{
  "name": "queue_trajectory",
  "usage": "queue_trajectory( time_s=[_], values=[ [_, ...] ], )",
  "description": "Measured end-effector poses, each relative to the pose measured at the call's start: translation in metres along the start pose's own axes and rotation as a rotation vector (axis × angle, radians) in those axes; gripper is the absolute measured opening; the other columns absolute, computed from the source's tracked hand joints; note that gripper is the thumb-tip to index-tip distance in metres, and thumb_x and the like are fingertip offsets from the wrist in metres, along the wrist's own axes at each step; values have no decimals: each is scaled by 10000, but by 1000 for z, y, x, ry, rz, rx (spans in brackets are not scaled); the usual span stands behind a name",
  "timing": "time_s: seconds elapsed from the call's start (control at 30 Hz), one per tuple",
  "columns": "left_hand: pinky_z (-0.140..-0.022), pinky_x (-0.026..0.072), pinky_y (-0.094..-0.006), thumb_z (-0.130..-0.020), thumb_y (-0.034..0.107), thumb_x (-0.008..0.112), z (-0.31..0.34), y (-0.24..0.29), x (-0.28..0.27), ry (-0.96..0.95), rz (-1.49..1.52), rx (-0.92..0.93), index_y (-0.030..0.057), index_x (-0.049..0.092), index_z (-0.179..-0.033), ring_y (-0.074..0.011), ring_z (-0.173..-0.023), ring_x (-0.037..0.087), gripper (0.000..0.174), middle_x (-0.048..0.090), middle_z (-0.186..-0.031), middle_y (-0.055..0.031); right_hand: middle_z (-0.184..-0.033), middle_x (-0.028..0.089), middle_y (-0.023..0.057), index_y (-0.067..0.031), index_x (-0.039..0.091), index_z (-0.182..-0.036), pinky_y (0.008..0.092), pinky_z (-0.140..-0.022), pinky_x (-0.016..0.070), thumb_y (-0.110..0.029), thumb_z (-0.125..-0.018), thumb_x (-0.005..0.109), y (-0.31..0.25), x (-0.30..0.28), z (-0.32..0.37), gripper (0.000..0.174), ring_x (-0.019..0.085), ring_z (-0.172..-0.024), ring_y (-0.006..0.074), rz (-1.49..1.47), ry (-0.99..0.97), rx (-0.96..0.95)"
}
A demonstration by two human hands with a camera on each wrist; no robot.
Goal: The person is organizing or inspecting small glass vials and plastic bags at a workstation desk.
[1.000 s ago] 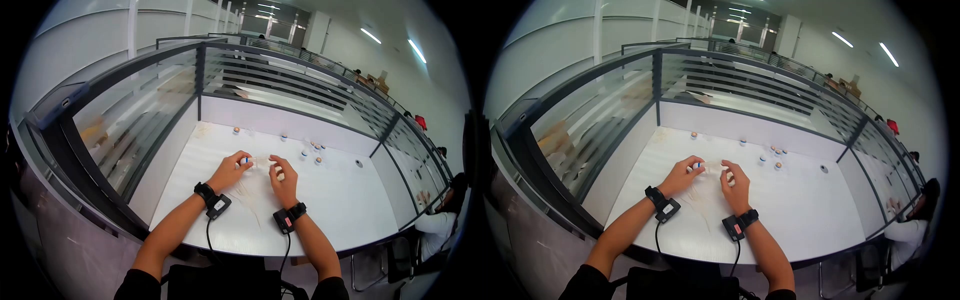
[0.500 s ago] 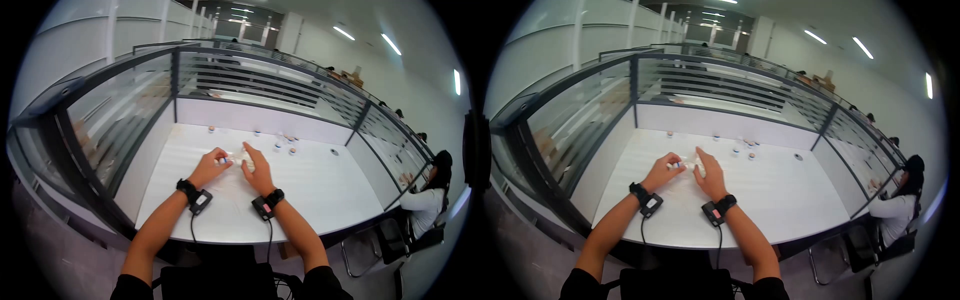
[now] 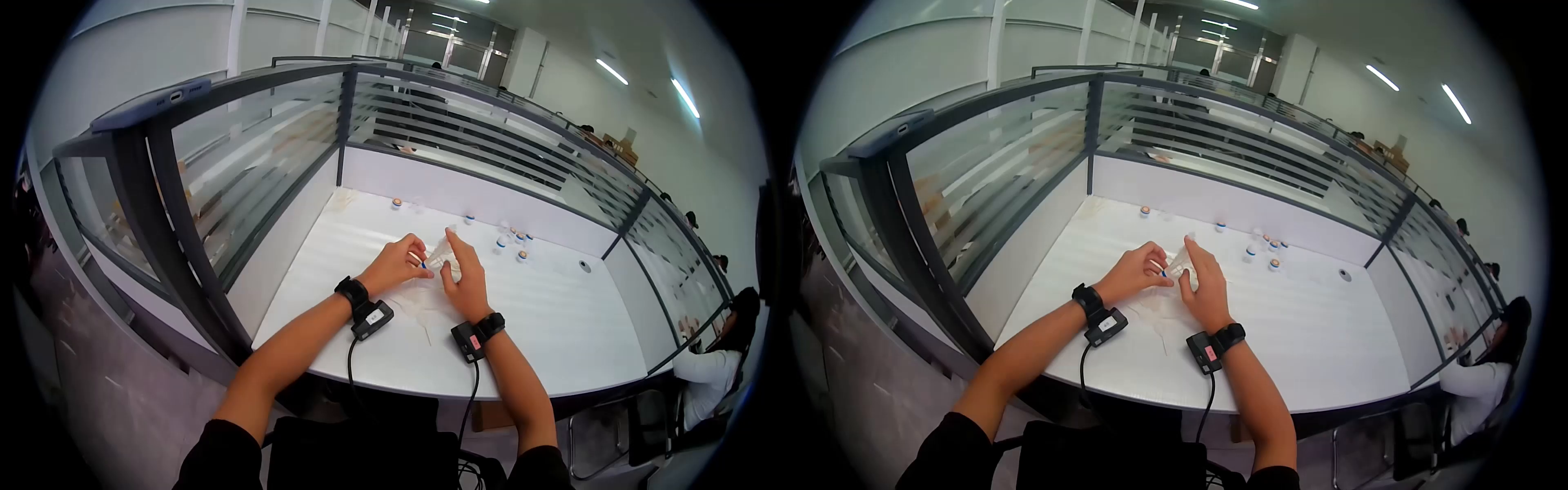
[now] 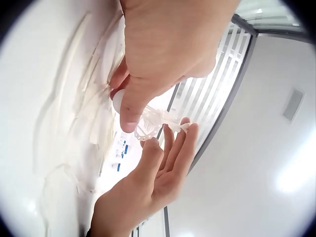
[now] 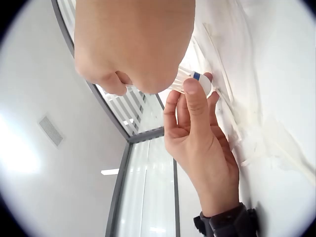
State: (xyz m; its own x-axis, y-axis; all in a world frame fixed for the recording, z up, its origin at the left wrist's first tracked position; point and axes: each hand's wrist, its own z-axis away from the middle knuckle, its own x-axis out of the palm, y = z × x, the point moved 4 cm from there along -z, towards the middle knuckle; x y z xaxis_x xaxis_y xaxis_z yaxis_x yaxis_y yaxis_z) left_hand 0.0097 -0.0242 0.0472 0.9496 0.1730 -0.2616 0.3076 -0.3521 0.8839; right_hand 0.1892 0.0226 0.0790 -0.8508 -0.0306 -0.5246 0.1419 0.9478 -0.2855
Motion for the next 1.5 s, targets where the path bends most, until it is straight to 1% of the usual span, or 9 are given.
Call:
queue_trajectory(
  time_s=[0.1, 0.2, 0.37, 0.53, 0.7, 0.73, 1.0, 1.3, 1.5],
  values=[
    [-802, 557, -268, -824, 197, 888, 1, 2, 1, -65, -94, 46, 10, 557, -1224, -141, -870, 665, 552, 684, -1033, -99, -1382, 606, 207, -80, 495, -1519, 422, -1059, 472, 119, -808, 550, -6, 1, 0, 741, 584, -1256, 384, 24, -31, -28],
    [-835, 541, -321, -830, 256, 866, 1, 3, 1, -16, -228, 102, -1, 621, -1230, -176, -915, 661, 536, 693, -1020, -94, -1393, 597, 190, -91, 492, -1527, 418, -1069, 460, 181, -751, 500, -11, 1, -2, 822, 563, -1278, 378, 27, -51, -70],
    [-913, 510, -372, -829, 295, 838, 1, 6, 2, 21, -363, 108, -23, 713, -1089, -259, -978, 669, 430, 723, -1028, -160, -1387, 598, 193, -81, 499, -1514, 426, -1064, 463, 201, -746, 495, -12, 0, -3, 818, 568, -1268, 378, 19, -42, -82],
    [-903, 515, -363, -839, 296, 829, 1, 8, -1, 66, -336, 63, -13, 701, -1099, -265, -990, 679, 424, 729, -1039, -164, -1363, 619, 179, -62, 517, -1488, 422, -1017, 467, 159, -747, 560, -6, 3, -1, 774, 586, -1252, 357, 53, -5, -99],
    [-903, 520, -368, -846, 283, 831, 3, 9, -3, 123, -289, 43, -6, 699, -1112, -262, -981, 691, 414, 739, -1017, -148, -1329, 632, 192, -56, 532, -1472, 432, -1013, 475, 155, -759, 556, -10, 2, -1, 744, 598, -1221, 366, 29, -21, -83],
    [-893, 537, -387, -833, 276, 831, 3, 10, -5, 122, -289, 7, -18, 699, -1106, -300, -985, 702, 422, 746, -1032, -189, -1322, 635, 195, -54, 536, -1468, 434, -1012, 477, 154, -761, 554, -10, 1, -2, 737, 600, -1215, 367, 37, -23, -85],
    [-860, 531, -355, -839, 278, 837, 2, 8, -5, 124, -300, 55, -24, 688, -1120, -239, -911, 692, 439, 743, -972, -146, -1270, 658, 185, -36, 577, -1420, 439, -991, 498, 135, -759, 573, -11, 2, -3, 682, 606, -1186, 371, 34, -18, -91],
    [-813, 536, -344, -812, 330, 859, 4, 13, -6, 124, -284, 5, -35, 678, -1129, -251, -893, 707, 516, 738, -959, -164, -1261, 670, 175, -29, 604, -1395, 443, -979, 514, 130, -739, 589, -14, 2, -5, 675, 611, -1173, 361, 89, -31, -137],
    [-840, 540, -351, -800, 359, 872, 4, 13, -5, 86, -332, 21, -44, 674, -1139, -262, -913, 715, 563, 744, -983, -175, -1269, 675, 169, -32, 611, -1391, 436, -959, 523, 142, -742, 587, -18, -2, -6, 673, 620, -1162, 360, 131, -30, -187]
  ],
)
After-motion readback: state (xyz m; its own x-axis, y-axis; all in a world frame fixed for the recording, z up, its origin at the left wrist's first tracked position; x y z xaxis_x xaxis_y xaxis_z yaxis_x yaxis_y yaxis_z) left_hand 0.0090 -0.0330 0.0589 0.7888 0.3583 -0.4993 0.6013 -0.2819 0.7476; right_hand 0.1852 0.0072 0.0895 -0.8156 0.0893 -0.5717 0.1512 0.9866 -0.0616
